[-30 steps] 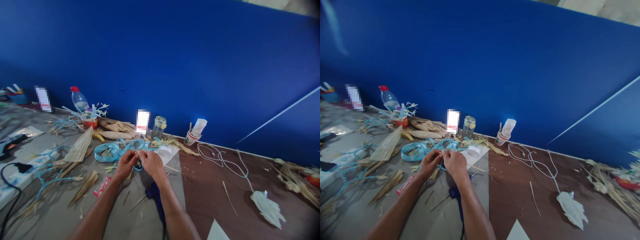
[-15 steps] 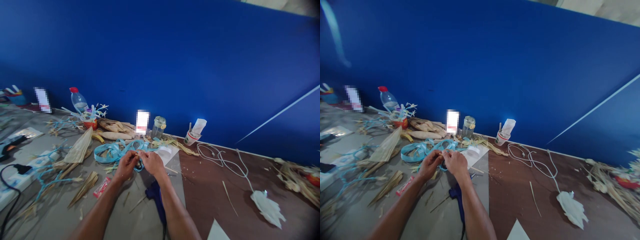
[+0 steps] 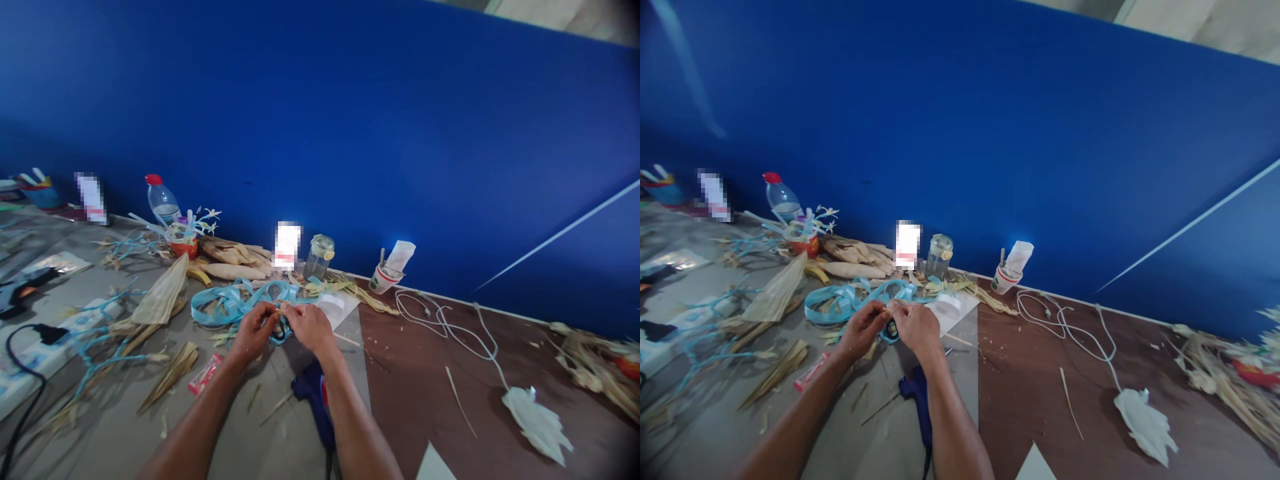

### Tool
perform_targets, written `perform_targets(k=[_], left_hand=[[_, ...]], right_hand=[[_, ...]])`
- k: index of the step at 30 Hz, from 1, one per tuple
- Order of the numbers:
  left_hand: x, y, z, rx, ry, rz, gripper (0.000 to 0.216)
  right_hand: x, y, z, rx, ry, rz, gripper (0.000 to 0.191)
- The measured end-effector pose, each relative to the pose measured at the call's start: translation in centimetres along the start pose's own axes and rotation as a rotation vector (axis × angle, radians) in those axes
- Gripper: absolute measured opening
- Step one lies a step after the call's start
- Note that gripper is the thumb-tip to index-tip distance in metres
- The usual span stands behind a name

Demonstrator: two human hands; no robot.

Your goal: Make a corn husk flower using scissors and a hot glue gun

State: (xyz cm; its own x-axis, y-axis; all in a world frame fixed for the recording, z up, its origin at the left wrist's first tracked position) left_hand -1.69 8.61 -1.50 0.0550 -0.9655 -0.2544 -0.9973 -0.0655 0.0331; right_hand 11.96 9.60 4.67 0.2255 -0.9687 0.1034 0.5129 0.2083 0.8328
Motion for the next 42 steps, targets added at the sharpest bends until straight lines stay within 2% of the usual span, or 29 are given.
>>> perform_targets(k=[11, 15, 16, 19, 22, 26, 34, 42], left_hand=[[-0.1, 0.3, 0.2, -0.082, -0.048, 0.020, 0.025], [-0.5, 1.3, 0.9, -0.038, 0.026, -0.109, 0.024], [-0.6, 1.6, 1.1, 0.005, 0.045, -0.153, 0.024], [-0.8, 1.9, 1.2, 0.125, 0.077, -0.212, 0.027], [-0.7, 1.6, 1.0, 0.137, 0.113, -0.204, 0.029], [-0.6, 1.1, 0.6, 0.176, 0.135, -0.171, 0.032], [-0.5, 0.3, 0.3, 0.257, 0.155, -0.120, 0.037], [-0.4, -0.1, -0.5, 0.258, 0.169, -0.112, 0.040]], right_hand=[[-0.2, -0.1, -0.3, -0.113, 0.026, 0.017, 0.053], [0.2, 1.4, -1.0, -0.299, 0.044, -0.021, 0.059], [0.3, 2.2, -1.3, -0.308, 0.031, -0.076, 0.060], [0.4, 3.7, -2.2, -0.179, -0.024, -0.201, 0.056], [0.2, 3.1, -2.2, -0.047, -0.075, -0.148, 0.050], [0.1, 1.4, -0.7, 0.023, -0.014, -0.101, 0.049], [0.0, -0.7, 0.9, -0.027, 0.112, -0.035, 0.041], [-0.1, -1.1, 1.0, -0.046, 0.111, 0.025, 0.045]])
Point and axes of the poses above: each hand's wrist, its own x-axis away from the middle knuckle, its own y-axis out of the back of the hand, z = x × y, the point moved 5 cm from there along -x, towards the middle knuckle, and after that the axes turned 1 degree about x, right-handed, at the moved point
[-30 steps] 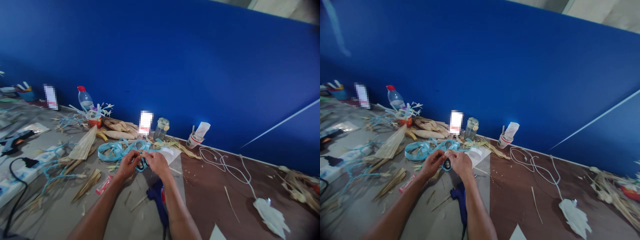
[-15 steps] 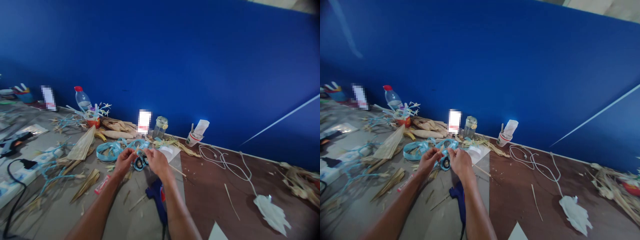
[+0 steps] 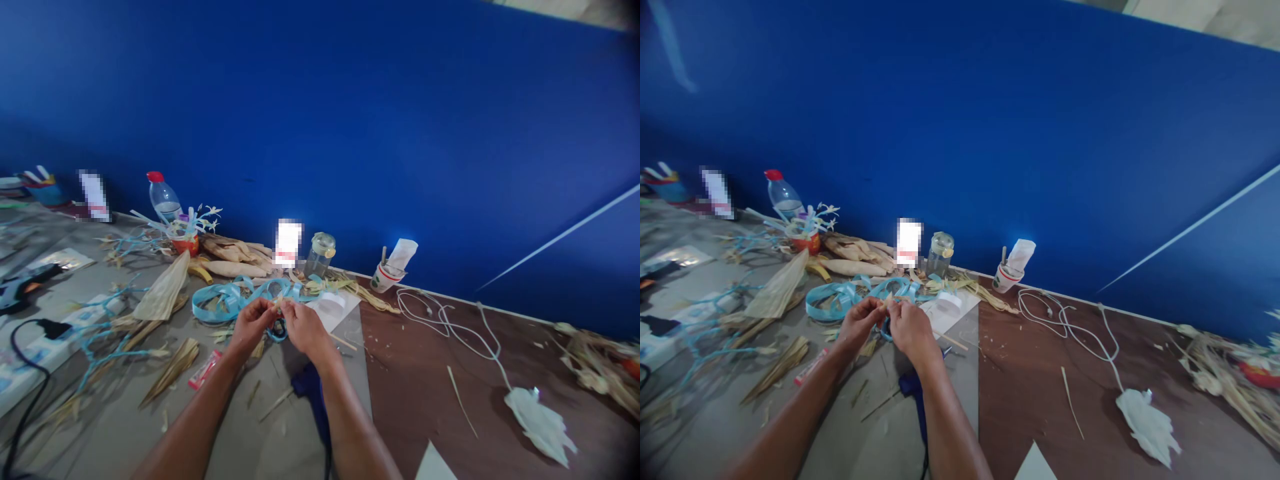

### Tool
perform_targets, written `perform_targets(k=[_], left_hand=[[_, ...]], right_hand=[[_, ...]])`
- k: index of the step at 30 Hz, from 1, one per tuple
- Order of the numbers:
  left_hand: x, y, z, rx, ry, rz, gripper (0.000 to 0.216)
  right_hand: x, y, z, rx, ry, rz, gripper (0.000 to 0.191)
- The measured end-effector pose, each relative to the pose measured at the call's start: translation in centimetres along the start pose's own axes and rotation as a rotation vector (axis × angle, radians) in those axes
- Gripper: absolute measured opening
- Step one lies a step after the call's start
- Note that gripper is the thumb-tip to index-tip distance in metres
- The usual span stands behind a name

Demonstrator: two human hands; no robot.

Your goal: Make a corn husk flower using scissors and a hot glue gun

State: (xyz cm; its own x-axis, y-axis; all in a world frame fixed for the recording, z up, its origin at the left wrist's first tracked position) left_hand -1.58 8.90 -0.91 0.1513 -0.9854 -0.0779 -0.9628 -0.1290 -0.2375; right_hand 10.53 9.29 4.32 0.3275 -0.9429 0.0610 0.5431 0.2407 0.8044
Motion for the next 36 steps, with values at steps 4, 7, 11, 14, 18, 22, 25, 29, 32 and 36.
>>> perform_targets(k=[4, 7, 11, 14, 18, 22, 25, 29, 32, 36], left_hand=[[0.12, -0.18, -0.28, -0.010, 0.021, -0.007, 0.042], [0.21, -0.23, -0.30, -0.023, 0.030, -0.002, 0.041], [0.27, -0.30, -0.30, -0.057, 0.030, 0.012, 0.040], [0.31, -0.39, -0.31, -0.073, 0.020, 0.021, 0.040], [0.43, -0.33, -0.12, -0.093, -0.009, 0.014, 0.037], [0.54, -0.14, -0.01, -0.164, -0.101, 0.019, 0.028], [0.64, -0.03, -0.19, -0.235, -0.178, 0.015, 0.022], [0.79, 0.02, -0.59, -0.305, -0.227, -0.006, 0.018], [0.88, -0.03, -0.83, -0.334, -0.244, -0.005, 0.017], [0.95, -0.11, -0.99, -0.369, -0.265, 0.015, 0.015]], right_hand=[[-0.06, -0.18, -0.17, 0.003, 0.002, -0.011, 0.047], [-0.05, -0.19, -0.23, 0.018, -0.007, -0.012, 0.049], [0.00, -0.10, -0.15, 0.048, -0.049, -0.006, 0.050], [0.01, -0.09, -0.22, 0.060, -0.090, -0.011, 0.050], [-0.07, -0.03, -0.49, 0.060, -0.114, -0.045, 0.049], [-0.17, 0.00, -0.71, 0.013, -0.120, -0.040, 0.049], [-0.18, 0.19, -0.68, -0.020, -0.124, -0.042, 0.049], [-0.16, 0.32, -0.62, -0.070, -0.122, -0.035, 0.048], [-0.14, 0.33, -0.72, -0.095, -0.115, -0.034, 0.048], [-0.12, 0.36, -0.85, -0.113, -0.109, -0.038, 0.048]])
Point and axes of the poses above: each hand's wrist, its own x-axis away from the middle knuckle, its own y-axis out of the back of the hand, z = x × y, the point moved 5 cm from there along -x, towards the middle knuckle, and after that the axes turned 1 degree about x, right-handed, at the moved point
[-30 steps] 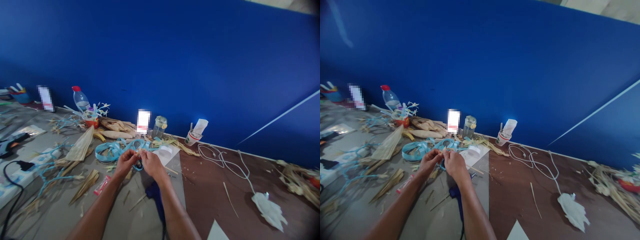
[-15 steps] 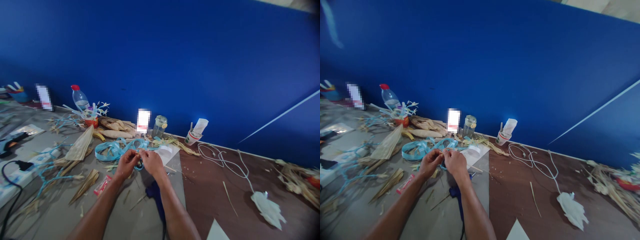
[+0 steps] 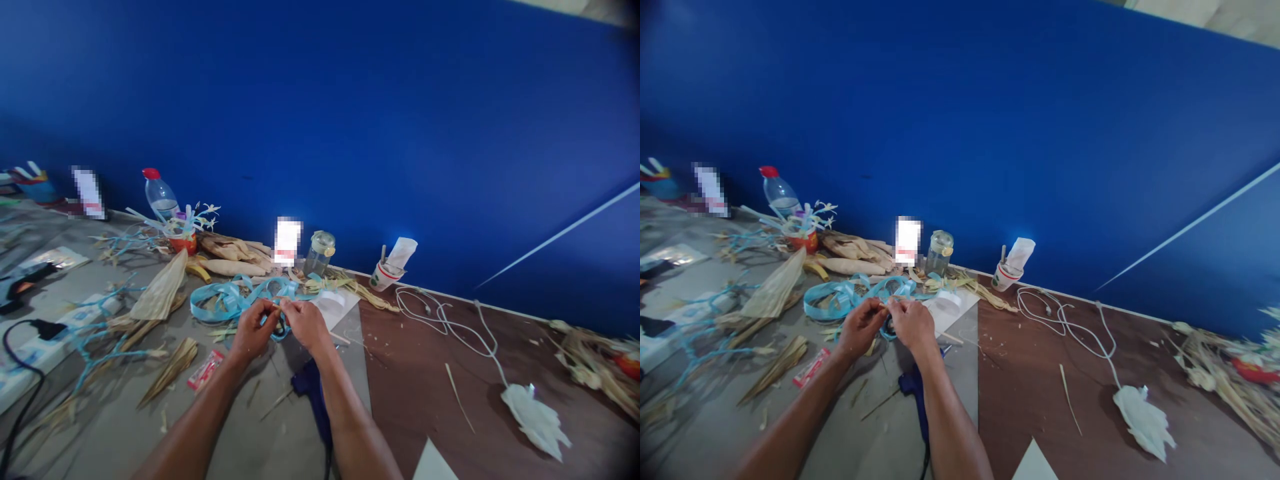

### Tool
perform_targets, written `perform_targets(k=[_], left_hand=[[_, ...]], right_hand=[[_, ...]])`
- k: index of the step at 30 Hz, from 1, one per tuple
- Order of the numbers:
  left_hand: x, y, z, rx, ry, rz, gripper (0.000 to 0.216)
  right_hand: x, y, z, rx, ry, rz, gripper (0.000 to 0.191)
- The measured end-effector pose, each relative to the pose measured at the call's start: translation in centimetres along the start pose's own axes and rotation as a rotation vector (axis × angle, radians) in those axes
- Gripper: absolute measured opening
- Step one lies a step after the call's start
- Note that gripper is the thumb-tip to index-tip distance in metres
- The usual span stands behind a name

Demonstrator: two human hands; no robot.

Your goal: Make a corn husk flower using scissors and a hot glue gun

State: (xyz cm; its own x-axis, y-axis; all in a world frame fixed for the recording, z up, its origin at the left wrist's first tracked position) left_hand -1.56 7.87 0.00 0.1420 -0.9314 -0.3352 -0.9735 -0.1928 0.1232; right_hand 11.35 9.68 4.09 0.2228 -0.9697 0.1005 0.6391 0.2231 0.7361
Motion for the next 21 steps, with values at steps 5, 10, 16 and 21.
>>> perform_targets(k=[5, 10, 16, 21], left_hand=[[0.0, 0.1, 0.3, -0.008, 0.000, -0.007, 0.015], [0.0, 0.2, 0.7, -0.019, -0.020, 0.008, 0.013], [-0.1, 0.3, 0.8, -0.037, -0.005, 0.008, 0.014], [-0.1, 0.4, 1.0, -0.061, -0.015, 0.005, 0.014]], right_hand=[[0.0, 0.2, 0.0, 0.015, -0.007, 0.008, 0.047], [0.1, 0.5, 0.0, 0.013, -0.003, 0.009, 0.046], [0.1, 0.6, -0.1, 0.022, -0.014, 0.017, 0.046], [0.1, 0.6, -0.1, 0.026, -0.012, 0.019, 0.047]])
Point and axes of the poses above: each hand's wrist, its own x-axis away from the middle knuckle, its own y-axis out of the back of the hand, z = x × y, the point moved 5 cm from there along -x, towards the middle knuckle, and after that the axes turned 1 degree about x, right-handed, at the moved point
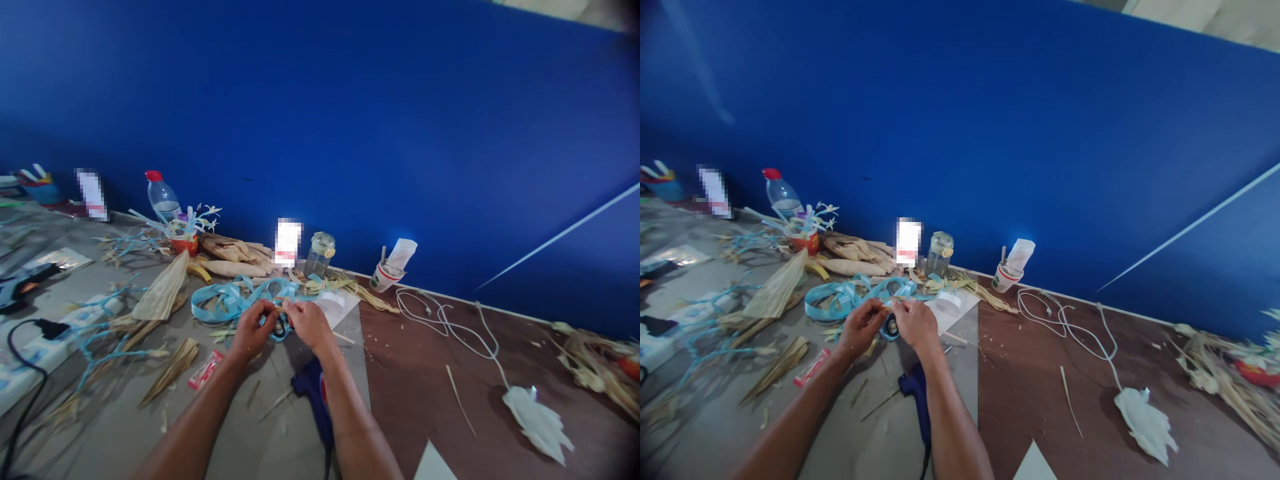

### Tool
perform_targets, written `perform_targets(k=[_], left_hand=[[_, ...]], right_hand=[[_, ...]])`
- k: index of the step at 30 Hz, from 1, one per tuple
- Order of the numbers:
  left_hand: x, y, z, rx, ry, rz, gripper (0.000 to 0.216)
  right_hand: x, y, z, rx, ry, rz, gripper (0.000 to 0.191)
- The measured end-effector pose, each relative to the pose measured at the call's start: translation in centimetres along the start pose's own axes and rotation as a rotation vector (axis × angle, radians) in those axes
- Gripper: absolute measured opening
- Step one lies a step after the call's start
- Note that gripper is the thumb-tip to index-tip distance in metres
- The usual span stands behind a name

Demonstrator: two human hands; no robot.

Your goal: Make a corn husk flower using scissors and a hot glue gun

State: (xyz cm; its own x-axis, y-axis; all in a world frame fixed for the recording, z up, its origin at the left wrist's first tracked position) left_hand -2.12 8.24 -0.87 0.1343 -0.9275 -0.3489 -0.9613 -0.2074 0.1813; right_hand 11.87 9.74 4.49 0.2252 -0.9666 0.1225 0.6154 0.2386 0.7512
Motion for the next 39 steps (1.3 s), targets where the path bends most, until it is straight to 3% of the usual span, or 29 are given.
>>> perform_targets(k=[13, 18, 23, 32, 39], left_hand=[[-0.1, 0.1, -0.1, -0.042, -0.027, 0.014, 0.013], [-0.5, 1.0, 1.5, 0.052, 0.122, -0.097, 0.016], [-0.6, 0.6, 3.1, 0.322, 0.275, -0.098, 0.025], [-0.6, 0.2, 2.9, 0.389, 0.280, -0.102, 0.029], [-0.6, 0.1, 2.2, 0.382, 0.290, -0.097, 0.031]], right_hand=[[-0.1, 0.1, -0.3, -0.053, 0.001, 0.017, 0.046], [-0.1, 1.9, -1.5, -0.179, 0.014, -0.083, 0.053], [-0.5, 3.5, -2.9, -0.017, -0.090, -0.181, 0.050], [-1.2, 1.0, -3.2, 0.251, -0.118, -0.072, 0.034], [-0.6, 1.4, -2.3, 0.304, -0.065, -0.282, 0.035]])
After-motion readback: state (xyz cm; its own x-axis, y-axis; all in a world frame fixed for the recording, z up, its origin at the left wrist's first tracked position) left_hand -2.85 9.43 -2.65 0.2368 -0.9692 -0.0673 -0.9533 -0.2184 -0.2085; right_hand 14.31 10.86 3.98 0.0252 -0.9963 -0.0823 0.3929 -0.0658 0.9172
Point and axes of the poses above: each hand's wrist, its own x-axis away from the middle knuckle, its own y-axis out of the back of the hand, z = x × y, the point moved 5 cm from there along -x, towards the middle knuckle, and after that the axes turned 1 degree about x, right-handed, at the moved point
